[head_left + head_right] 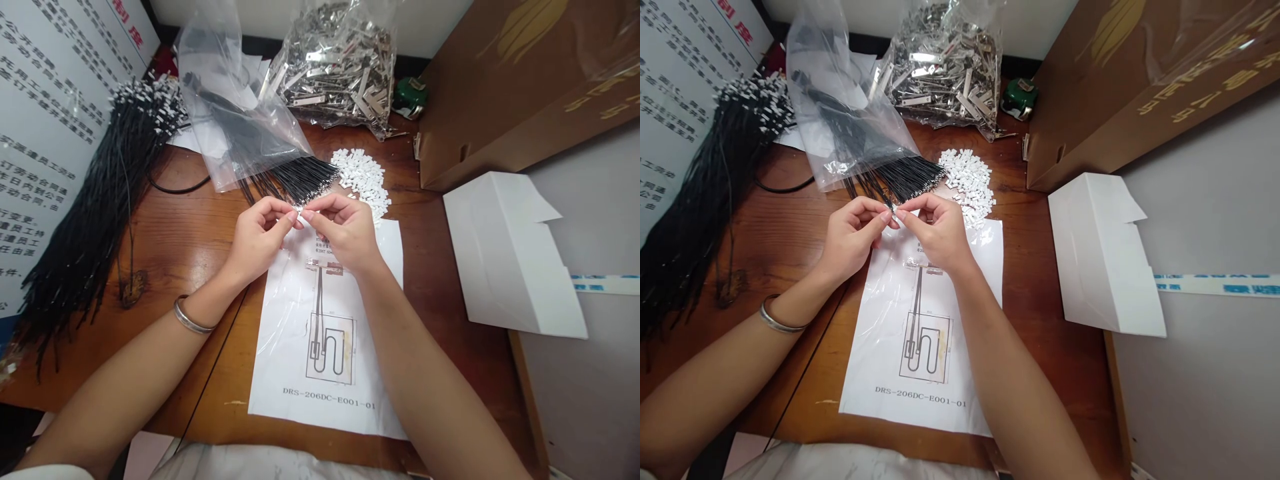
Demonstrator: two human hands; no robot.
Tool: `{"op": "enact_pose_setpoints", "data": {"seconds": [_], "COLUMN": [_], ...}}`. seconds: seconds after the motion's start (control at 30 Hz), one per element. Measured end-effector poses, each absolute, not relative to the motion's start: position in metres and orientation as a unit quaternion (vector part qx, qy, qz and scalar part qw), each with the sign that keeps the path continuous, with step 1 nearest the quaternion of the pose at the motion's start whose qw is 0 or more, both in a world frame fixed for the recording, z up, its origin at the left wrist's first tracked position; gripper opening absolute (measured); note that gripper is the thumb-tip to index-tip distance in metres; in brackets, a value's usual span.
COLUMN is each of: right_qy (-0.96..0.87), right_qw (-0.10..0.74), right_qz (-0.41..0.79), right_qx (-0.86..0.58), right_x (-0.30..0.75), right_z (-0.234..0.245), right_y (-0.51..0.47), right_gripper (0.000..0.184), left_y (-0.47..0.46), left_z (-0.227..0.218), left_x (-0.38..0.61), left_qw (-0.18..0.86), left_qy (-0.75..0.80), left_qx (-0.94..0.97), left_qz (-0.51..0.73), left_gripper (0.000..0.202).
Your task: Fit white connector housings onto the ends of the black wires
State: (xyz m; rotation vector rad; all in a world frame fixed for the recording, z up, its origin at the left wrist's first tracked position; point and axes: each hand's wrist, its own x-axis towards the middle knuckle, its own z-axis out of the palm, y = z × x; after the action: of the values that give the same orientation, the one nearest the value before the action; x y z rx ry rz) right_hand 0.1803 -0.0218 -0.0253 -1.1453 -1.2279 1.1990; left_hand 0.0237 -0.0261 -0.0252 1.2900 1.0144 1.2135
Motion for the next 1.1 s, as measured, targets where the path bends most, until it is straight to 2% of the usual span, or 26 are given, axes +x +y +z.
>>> {"op": "enact_pose_setpoints", "data": {"seconds": [0.5, 1.1], "right_qy": [-0.519, -0.517], "right_qw": [0.495, 0.479], "right_qz": [0.516, 0.528], "right_qx": [-0.468, -0.474], "right_x": [0.1831, 0.1841], "right_z": [-0.0250, -0.0242], "right_y": [-0.0224, -0.0245], "right_gripper": [0.021, 0.016], "left_y": [-0.0261, -0.0271], "left_z": [-0.0265, -0.0266], "left_x": [0.0229, 0.0210], "left_qw": [0.557, 0.539], "left_qy": [0.401, 0.402], "left_qx": [0.526, 0.555], "left_qz": [0.502, 0.491], "left_gripper": [0.027, 0.011]}}
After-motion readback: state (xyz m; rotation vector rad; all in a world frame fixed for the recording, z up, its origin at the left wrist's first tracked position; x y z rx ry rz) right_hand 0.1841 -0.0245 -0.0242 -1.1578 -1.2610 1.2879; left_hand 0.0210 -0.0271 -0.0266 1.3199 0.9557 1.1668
